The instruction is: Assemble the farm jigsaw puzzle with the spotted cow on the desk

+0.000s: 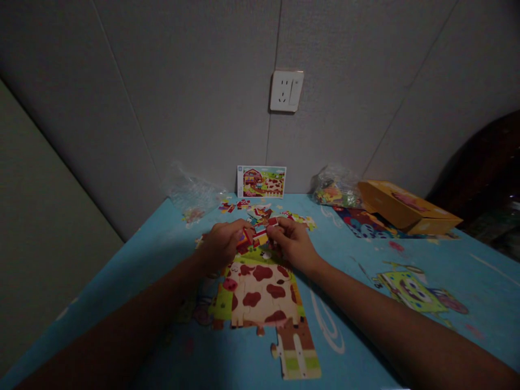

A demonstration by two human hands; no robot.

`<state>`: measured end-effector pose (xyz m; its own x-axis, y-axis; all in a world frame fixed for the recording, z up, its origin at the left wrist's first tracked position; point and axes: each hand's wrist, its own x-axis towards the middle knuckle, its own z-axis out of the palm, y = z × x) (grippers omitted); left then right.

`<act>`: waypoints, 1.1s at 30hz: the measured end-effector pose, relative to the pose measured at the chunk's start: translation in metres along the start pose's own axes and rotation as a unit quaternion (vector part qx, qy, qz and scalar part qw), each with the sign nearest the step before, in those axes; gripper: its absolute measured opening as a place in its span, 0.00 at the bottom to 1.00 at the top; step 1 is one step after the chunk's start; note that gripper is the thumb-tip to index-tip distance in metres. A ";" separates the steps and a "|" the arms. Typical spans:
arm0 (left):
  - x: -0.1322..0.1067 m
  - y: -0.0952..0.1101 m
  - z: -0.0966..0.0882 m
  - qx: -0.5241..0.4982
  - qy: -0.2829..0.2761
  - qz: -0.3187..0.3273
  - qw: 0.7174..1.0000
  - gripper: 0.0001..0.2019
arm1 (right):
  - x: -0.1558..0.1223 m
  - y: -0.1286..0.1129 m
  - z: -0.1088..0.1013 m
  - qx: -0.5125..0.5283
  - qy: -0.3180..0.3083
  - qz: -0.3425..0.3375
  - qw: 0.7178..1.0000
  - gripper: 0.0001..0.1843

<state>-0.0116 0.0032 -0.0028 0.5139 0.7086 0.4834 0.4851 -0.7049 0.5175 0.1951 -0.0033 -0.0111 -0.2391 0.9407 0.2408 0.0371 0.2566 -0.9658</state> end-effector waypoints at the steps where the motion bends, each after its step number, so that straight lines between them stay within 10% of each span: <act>1: 0.000 0.000 0.001 -0.015 0.004 0.000 1.000 0.18 | 0.000 -0.001 0.000 0.006 -0.003 0.005 1.000 0.21; 9: 0.007 0.009 0.017 -0.224 0.119 -0.150 0.956 0.15 | 0.002 0.000 -0.001 0.050 0.039 0.023 0.998 0.20; 14: 0.007 0.013 0.025 -0.284 0.076 -0.227 0.928 0.14 | 0.002 -0.001 0.001 0.059 0.049 0.036 0.996 0.21; 33: 0.004 0.017 0.018 -0.309 0.094 -0.259 0.910 0.11 | -0.001 -0.010 0.005 0.041 -0.001 0.043 0.998 0.22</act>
<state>0.0117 -0.0066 -0.0051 0.1718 0.9747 0.1433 0.1080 -0.1633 0.9807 0.1905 -0.0082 -0.0025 -0.2410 0.9577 0.1570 -0.0221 0.1563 -0.9875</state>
